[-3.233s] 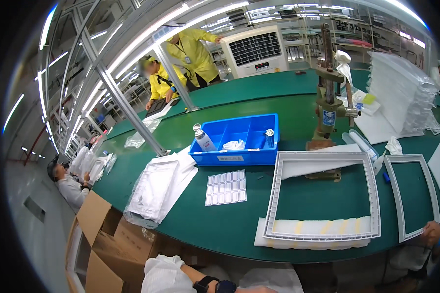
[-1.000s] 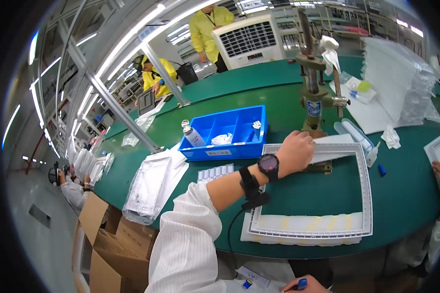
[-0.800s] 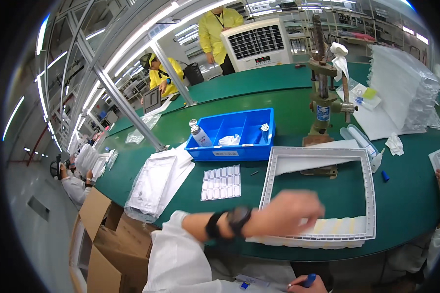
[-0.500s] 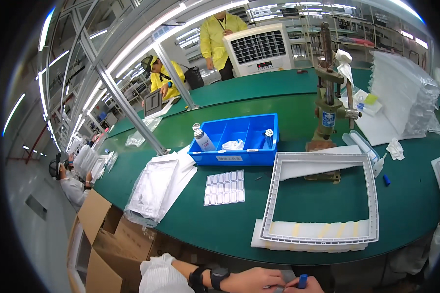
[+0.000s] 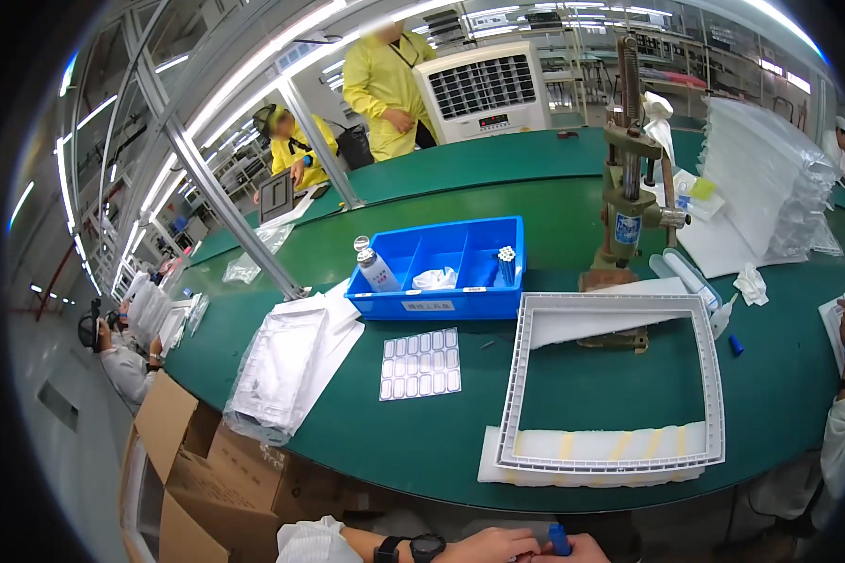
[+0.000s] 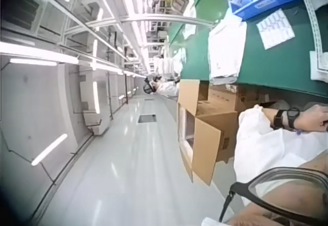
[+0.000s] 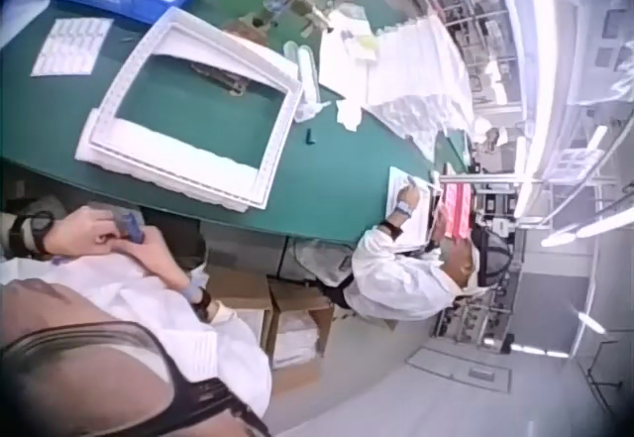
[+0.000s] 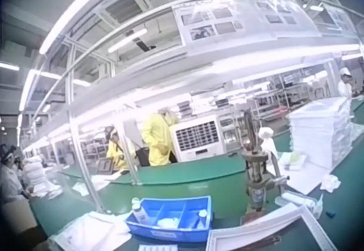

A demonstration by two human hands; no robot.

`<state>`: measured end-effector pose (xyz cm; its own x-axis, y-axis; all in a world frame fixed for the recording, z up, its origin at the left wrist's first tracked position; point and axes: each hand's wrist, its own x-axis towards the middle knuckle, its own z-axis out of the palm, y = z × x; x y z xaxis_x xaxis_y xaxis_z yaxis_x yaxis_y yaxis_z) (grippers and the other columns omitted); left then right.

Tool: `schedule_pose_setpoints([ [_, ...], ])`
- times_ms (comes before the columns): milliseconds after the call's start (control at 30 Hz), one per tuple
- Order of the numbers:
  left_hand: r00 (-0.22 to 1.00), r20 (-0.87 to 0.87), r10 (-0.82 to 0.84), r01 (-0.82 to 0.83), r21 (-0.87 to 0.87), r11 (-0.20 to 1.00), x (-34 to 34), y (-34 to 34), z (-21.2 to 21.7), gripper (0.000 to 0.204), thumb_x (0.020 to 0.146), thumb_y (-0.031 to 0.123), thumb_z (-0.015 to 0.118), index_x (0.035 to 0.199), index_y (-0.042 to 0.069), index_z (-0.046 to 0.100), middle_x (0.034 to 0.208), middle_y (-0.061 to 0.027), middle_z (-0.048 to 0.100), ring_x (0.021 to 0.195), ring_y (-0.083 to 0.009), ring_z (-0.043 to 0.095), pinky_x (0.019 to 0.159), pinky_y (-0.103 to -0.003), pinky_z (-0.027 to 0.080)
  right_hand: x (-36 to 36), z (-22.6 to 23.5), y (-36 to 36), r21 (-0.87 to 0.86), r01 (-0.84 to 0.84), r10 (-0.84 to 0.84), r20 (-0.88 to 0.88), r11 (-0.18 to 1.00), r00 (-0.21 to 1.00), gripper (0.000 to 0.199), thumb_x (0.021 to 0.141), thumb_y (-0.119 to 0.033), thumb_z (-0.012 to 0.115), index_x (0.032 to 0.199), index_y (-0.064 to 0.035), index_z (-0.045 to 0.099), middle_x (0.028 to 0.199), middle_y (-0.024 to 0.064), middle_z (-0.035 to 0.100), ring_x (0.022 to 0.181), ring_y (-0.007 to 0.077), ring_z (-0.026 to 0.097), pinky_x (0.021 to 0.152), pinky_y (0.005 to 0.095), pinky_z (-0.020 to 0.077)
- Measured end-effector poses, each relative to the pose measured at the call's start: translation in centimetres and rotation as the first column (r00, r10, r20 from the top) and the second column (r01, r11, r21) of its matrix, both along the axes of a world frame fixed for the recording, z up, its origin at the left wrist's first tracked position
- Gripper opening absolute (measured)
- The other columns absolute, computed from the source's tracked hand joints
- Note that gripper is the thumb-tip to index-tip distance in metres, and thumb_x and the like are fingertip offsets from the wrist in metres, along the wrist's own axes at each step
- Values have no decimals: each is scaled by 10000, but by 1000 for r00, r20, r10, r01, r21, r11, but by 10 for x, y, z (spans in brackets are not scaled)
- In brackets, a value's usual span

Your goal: Assembling a white plastic frame using glue and a manual press followed by light hammering to secure components.

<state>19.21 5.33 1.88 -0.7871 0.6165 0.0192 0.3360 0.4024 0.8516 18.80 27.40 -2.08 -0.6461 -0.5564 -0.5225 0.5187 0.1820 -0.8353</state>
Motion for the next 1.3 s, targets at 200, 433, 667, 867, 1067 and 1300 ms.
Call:
schedule_pose_setpoints([
  [200,999,44,6,-7,7,1000,1,1,-10,166,806,144,692,914,57,600,851,-174,619,727,-392,617,614,-449,509,-5,8,5,-2,-47,47,44,999,998,228,843,-169,775,959,22,730,845,23,703,759,80,594,685,258,497],
  [433,967,255,16,-18,4,1000,2,4,-7,140,795,150,698,851,37,639,770,-188,629,698,-377,625,624,-445,505,-4,-10,7,60,-143,145,-29,988,989,223,829,-181,787,925,11,729,782,5,689,715,65,568,656,261,485],
  [667,958,277,-67,67,9,998,8,5,-11,167,768,177,724,793,34,641,711,-183,624,678,-356,632,614,-433,497,5,-15,8,48,-205,204,19,978,979,232,798,-179,806,923,-2,723,790,14,688,739,66,574,669,265,493],
  [867,957,261,-130,122,46,991,24,1,-33,172,758,174,734,754,38,629,705,-170,624,664,-352,623,596,-420,487,13,-13,8,25,-234,235,-34,972,971,218,797,-165,807,935,-17,725,812,25,708,748,69,590,676,279,503],
  [1067,879,457,-132,44,200,979,45,-2,-38,141,827,155,717,795,49,631,767,-102,653,703,-219,625,635,-357,489,26,-17,11,0,-274,272,-124,962,954,207,792,-161,816,924,-26,729,804,23,712,741,66,601,674,280,507],
  [1300,756,650,-78,-65,193,979,47,-7,-31,143,872,172,708,932,51,660,836,-82,644,761,-160,582,676,-316,490,36,-16,11,-48,-200,192,-135,979,972,208,791,-163,818,921,-26,729,794,23,709,732,65,603,671,280,509],
])
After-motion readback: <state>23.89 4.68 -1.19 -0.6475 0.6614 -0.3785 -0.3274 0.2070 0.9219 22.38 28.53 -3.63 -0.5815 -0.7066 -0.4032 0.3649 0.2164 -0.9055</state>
